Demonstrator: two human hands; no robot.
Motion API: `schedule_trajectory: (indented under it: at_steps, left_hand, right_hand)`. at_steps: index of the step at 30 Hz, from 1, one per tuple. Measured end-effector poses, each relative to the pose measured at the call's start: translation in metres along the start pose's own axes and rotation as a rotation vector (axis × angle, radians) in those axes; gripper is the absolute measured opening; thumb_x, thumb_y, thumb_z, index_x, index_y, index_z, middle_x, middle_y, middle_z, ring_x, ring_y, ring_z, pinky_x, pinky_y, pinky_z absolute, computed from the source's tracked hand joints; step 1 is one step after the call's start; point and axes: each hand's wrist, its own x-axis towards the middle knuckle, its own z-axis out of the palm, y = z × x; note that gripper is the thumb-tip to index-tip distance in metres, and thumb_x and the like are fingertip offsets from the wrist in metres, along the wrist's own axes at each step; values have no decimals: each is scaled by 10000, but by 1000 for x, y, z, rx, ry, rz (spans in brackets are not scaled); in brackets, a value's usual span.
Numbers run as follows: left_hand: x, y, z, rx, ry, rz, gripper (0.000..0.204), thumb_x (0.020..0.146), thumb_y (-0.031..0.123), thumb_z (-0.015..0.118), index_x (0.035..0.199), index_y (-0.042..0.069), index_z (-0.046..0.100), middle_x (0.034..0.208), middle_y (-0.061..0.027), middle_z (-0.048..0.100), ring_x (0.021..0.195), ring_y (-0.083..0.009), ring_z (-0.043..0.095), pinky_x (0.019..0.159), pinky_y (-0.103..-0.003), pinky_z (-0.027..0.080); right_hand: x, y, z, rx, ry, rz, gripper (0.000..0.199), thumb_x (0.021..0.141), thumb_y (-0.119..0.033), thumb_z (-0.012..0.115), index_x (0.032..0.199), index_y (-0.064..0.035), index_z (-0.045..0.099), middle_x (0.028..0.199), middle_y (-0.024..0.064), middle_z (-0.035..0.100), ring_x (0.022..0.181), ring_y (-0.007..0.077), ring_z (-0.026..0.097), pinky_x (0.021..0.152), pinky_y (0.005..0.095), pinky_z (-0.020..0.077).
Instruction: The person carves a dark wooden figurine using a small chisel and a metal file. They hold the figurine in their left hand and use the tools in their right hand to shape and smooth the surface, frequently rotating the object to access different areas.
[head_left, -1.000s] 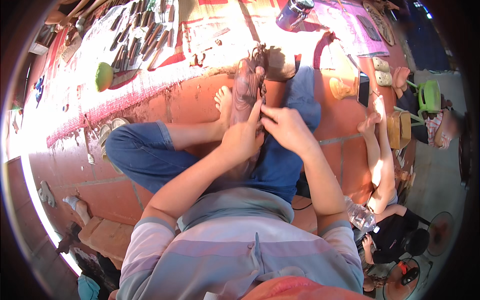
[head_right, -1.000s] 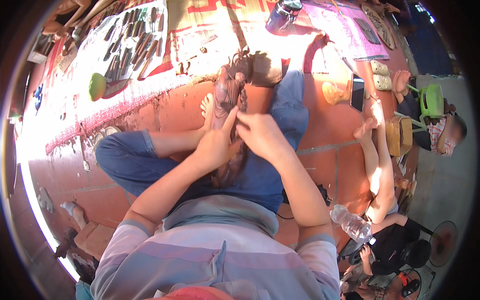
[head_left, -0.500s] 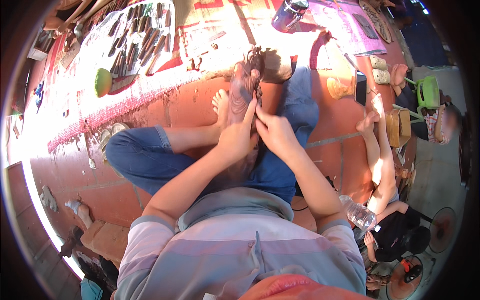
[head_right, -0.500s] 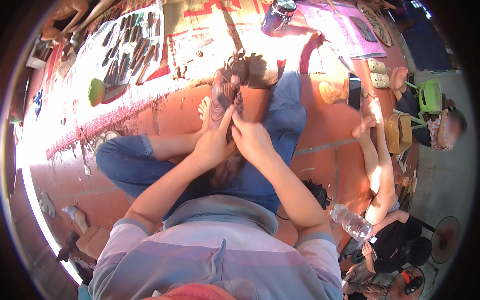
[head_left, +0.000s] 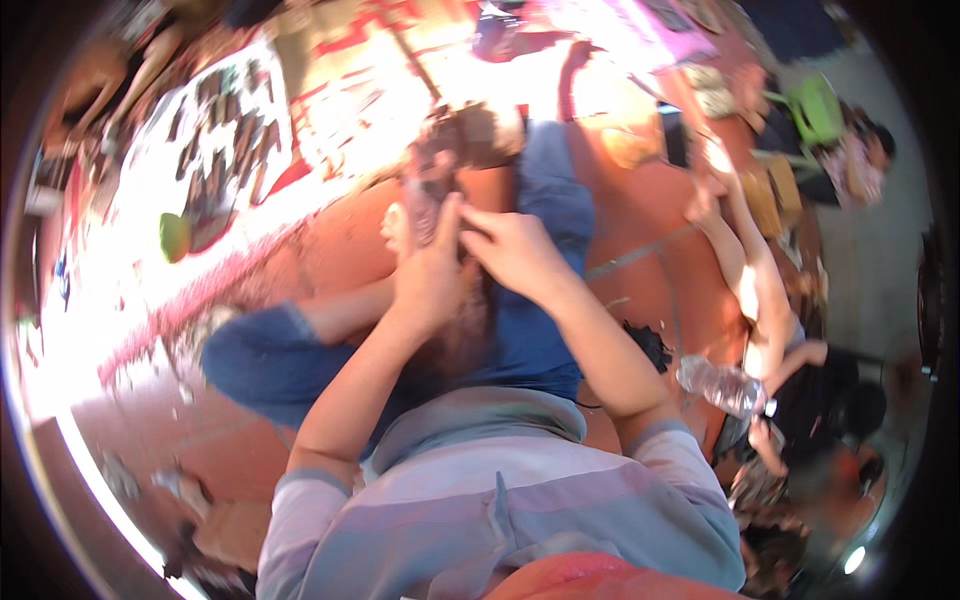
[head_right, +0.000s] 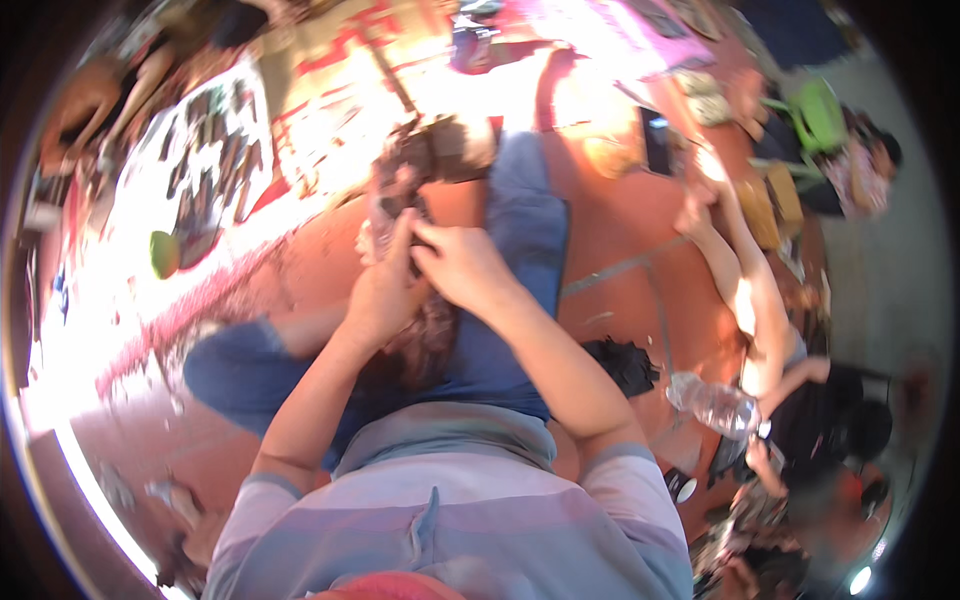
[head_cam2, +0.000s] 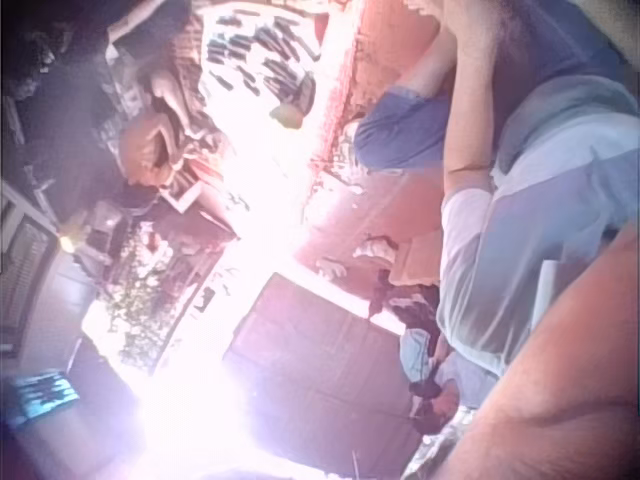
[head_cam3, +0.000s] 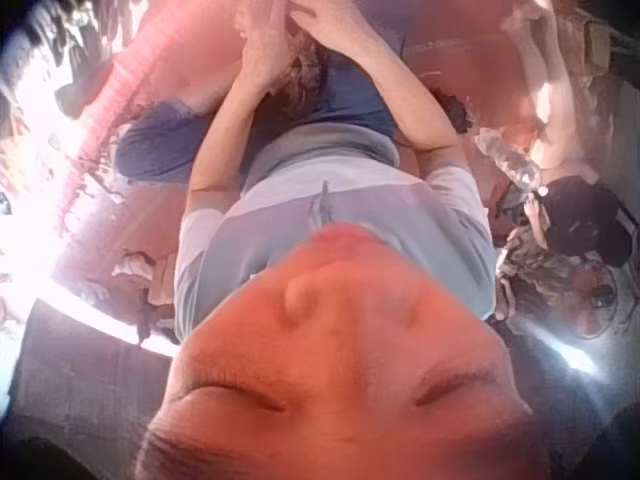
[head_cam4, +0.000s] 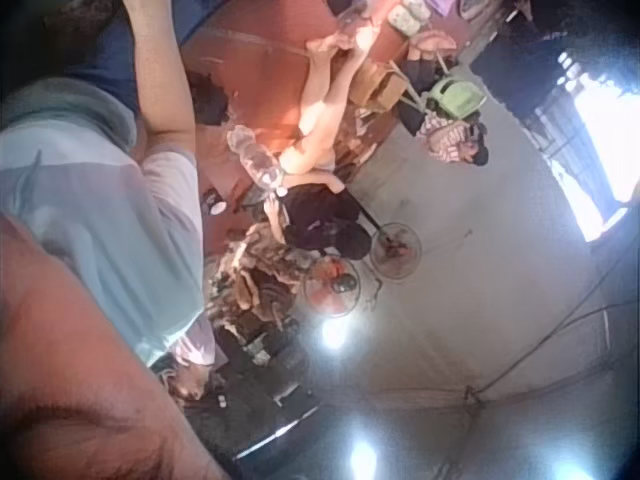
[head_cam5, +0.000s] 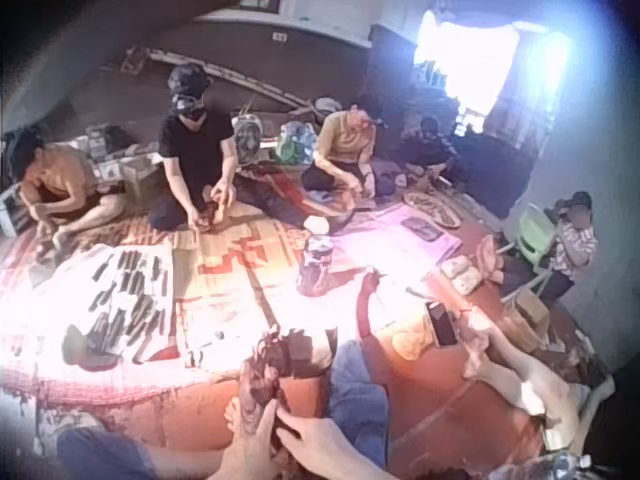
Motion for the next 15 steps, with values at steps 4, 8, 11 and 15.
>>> schedule_trajectory:
  at_steps: [4, 8, 11, 15]
  left_hand:
    - [10, -38, 32, -266, 21, 76, 663, 882, 43, 502, 1461, 117, 187, 1098, -211, 534, 950, -277, 567, 792, -370, 458]
    - [-16, -23, 13, 69, 13, -42, 783, 829, 160, 607, 1473, 160, 163, 633, -159, 619, 582, -269, 632, 531, -367, 468]
    - [-23, -14, 5, 154, -81, -102, 661, 823, 94, 588, 1427, 132, 323, 675, -163, 626, 593, -234, 628, 531, -357, 461]
    - [-13, -34, -11, -75, 51, 68, 386, 820, -5, 536, 1199, 50, 594, 735, -124, 637, 607, -169, 608, 553, -311, 476]
  right_hand:
    - [-1, 16, 30, -108, -27, 1, 324, 867, -228, 500, 1163, -118, 572, 835, 222, 630, 742, 392, 625, 643, 482, 495]
    - [-13, -4, 35, -58, -148, 126, 267, 826, -170, 526, 1062, -73, 606, 805, 202, 639, 727, 384, 626, 659, 474, 494]
    - [-27, 5, 26, 33, -161, 74, 208, 784, -161, 566, 940, -43, 635, 793, 184, 642, 750, 369, 634, 662, 450, 491]
    - [-32, 15, 24, 327, -126, -40, 246, 753, -206, 630, 930, -36, 647, 754, 141, 651, 730, 300, 646, 647, 401, 476]
